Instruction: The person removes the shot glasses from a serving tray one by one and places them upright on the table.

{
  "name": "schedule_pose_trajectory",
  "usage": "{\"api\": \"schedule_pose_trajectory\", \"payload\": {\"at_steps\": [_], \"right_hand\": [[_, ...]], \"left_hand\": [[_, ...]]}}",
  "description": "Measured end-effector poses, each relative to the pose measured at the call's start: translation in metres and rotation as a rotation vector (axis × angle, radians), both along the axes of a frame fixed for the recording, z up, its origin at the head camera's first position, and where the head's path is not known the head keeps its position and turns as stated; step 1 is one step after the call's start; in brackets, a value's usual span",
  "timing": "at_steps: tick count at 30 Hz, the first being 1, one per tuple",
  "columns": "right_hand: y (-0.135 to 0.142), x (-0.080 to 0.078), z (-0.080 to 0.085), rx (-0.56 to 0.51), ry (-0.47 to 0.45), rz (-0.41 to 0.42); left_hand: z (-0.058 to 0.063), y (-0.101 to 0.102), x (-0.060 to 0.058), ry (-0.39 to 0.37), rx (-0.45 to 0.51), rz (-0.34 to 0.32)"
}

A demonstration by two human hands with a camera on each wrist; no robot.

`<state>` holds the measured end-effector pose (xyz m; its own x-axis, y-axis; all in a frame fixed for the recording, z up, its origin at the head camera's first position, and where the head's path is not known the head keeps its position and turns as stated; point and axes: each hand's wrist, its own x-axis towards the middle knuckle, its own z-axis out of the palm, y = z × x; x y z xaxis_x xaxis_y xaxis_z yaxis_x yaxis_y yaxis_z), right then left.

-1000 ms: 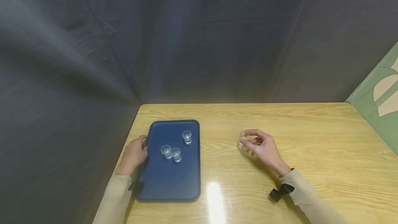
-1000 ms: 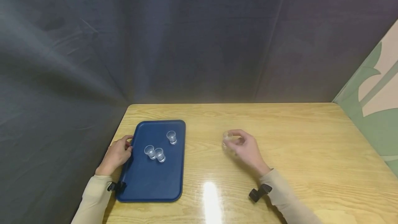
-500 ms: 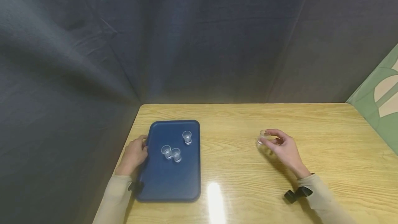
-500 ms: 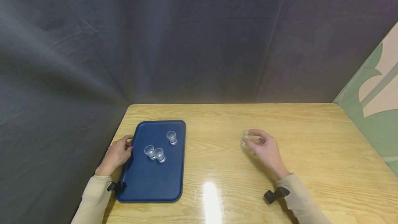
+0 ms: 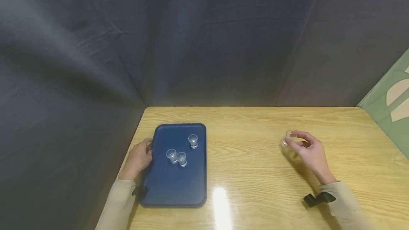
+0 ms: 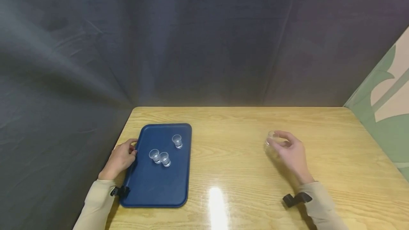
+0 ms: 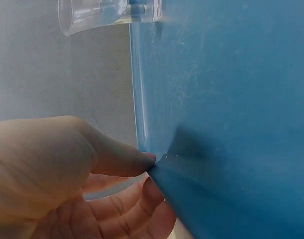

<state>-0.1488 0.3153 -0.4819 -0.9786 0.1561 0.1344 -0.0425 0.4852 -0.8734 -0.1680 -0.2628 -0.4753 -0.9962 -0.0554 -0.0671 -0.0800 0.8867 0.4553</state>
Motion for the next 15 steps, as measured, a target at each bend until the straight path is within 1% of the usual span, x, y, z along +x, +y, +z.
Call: {"api": "schedule_pose_trajectory", "payload": {"at_steps": [5, 15], "right_hand": [[0.012, 0.0, -0.001, -0.011, -0.006, -0.024], [0.028, -0.001, -0.007, -0.089, -0.057, -0.007]], "left_hand": [[0.0, 0.0, -0.001, -0.008, 0.001, 0.001], [0.0, 0.0, -0.001, -0.007, 0.001, -0.005]]}}
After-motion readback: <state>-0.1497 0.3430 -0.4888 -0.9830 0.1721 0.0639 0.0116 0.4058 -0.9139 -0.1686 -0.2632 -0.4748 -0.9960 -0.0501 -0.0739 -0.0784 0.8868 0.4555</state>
